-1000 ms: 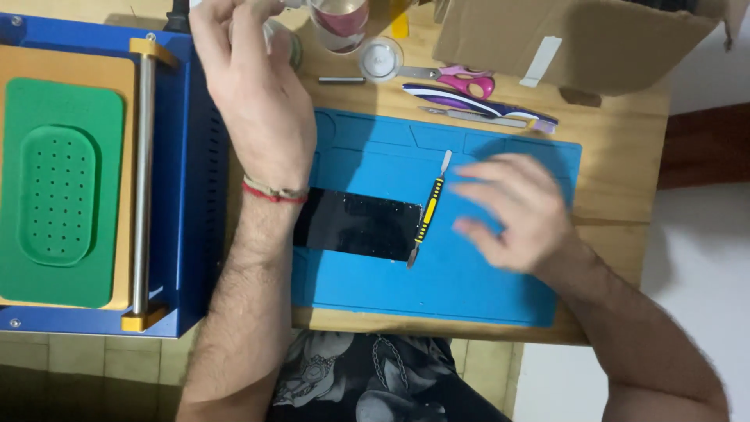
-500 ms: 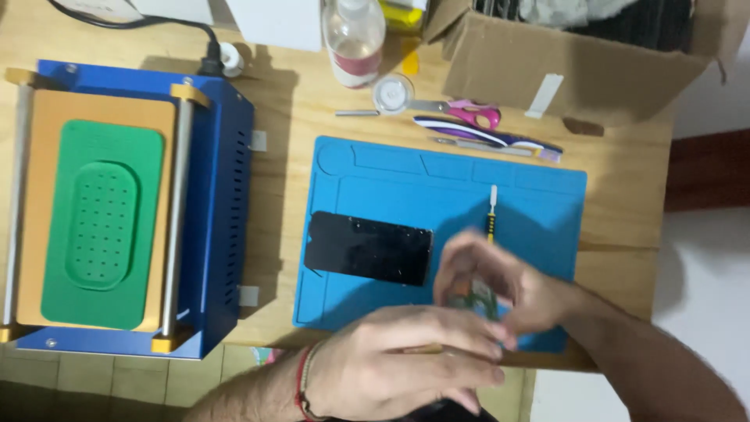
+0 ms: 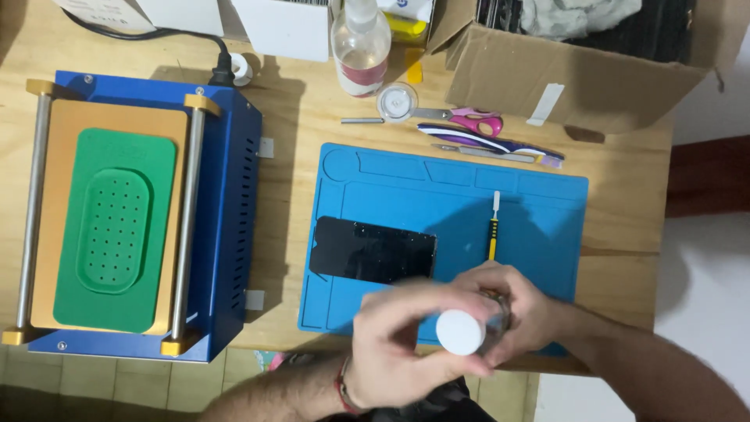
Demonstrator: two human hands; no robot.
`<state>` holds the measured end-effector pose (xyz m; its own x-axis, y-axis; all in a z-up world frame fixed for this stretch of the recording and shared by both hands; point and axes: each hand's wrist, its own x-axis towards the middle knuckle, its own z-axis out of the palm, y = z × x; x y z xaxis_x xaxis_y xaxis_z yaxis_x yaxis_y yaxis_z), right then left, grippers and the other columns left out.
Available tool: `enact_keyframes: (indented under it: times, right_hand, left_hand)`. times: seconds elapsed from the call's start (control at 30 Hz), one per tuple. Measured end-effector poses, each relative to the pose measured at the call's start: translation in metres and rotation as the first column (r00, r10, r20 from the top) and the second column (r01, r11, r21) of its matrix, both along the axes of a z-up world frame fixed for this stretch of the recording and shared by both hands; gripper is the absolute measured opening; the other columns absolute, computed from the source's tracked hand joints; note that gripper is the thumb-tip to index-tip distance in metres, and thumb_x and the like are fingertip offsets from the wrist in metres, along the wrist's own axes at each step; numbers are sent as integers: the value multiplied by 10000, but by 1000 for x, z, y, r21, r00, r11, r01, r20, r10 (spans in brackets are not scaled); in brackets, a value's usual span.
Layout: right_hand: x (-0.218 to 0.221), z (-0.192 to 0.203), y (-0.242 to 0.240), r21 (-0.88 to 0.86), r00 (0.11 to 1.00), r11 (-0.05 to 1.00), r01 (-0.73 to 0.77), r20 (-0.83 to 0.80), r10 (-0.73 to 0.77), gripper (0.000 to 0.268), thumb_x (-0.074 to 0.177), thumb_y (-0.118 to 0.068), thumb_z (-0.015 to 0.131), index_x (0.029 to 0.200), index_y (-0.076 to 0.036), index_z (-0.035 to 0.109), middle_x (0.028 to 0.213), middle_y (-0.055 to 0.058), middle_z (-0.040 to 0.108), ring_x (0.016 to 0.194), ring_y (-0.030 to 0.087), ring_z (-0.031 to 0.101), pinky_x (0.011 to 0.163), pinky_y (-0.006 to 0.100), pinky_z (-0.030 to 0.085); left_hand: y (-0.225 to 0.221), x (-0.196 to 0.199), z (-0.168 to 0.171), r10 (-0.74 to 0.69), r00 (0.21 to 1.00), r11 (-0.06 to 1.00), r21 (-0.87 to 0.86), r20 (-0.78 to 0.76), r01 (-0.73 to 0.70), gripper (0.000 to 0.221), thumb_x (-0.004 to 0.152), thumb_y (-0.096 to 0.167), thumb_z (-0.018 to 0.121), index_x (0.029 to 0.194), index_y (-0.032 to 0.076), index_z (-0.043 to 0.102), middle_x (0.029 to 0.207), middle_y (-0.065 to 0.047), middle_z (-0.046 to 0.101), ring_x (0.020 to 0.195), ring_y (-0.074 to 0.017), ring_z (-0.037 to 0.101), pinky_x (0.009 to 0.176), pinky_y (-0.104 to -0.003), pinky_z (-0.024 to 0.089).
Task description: Cleaning and prying the screen of a mobile phone during a repair process
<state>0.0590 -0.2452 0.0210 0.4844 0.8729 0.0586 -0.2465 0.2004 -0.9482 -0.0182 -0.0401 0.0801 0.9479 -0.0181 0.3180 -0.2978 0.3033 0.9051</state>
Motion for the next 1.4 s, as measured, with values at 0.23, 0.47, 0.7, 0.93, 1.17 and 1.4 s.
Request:
enact_keyframes:
  times: [0.23, 0.47, 0.7, 0.93, 1.17, 1.4]
  right_hand:
    - [-11, -10, 2, -79, 989, 993, 91, 125, -81, 625, 913, -565, 883, 1075, 13, 705, 929, 70, 740, 800, 166, 676, 607, 349, 530]
    - [8, -12, -15, -244, 996, 968, 63, -44, -76, 775, 850, -708, 905, 1232, -61, 714, 1032, 21, 730, 873, 135, 659, 710, 282, 454]
    - [23, -12, -23, -366, 795, 863, 349, 603, -65, 745, 756, -371, 999, 1317, -43, 635, 1208, 122, 752, 1031, 228, 758, 896, 331, 610]
    - [30, 9, -12, -286, 126, 753, 592, 956, 263, 463, 861, 57, 790, 1281, -137, 787, 1303, 160, 689, 932, 352, 632, 860, 453, 599]
    - [25, 0, -11, -288, 171, 738, 610, 957, 232, 453, 880, -42, 876, 1320, -92, 783, 1331, 203, 661, 1039, 391, 678, 924, 515, 615]
    - [16, -9, -13, -309, 926, 897, 316, 304, -222, 630, 940, -405, 831, 1434, -80, 613, 1374, 143, 673, 1231, 249, 679, 1051, 357, 542]
  left_hand:
    - [-13, -1, -10, 109, 993, 994, -34, 42, -107, 495, 914, 235, 931, 1277, 78, 633, 1026, -29, 816, 941, -188, 752, 943, -332, 627]
    - [16, -1, -38, -36, 998, 983, -176, 60, 46, 700, 966, 348, 896, 1443, 143, 427, 1397, -143, 544, 1363, -290, 679, 1153, -346, 527]
    - [47, -3, -58, 347, 920, 901, 208, 181, -381, 355, 1007, 165, 812, 1293, 1, 680, 1228, -198, 784, 1170, -368, 831, 1125, -483, 714]
    - [80, -8, -83, 499, 852, 821, 229, 161, -524, 452, 991, 192, 848, 1345, 53, 603, 1226, -191, 757, 1150, -334, 772, 1100, -421, 630]
    - [79, -8, -74, 483, 860, 812, 284, 163, -510, 417, 973, 195, 860, 1286, 65, 617, 1214, -198, 769, 1140, -332, 783, 1099, -440, 628]
    - [50, -1, -54, 379, 915, 905, 153, 136, -398, 325, 919, 115, 888, 1169, -6, 718, 1178, -212, 797, 1120, -374, 846, 1071, -482, 719]
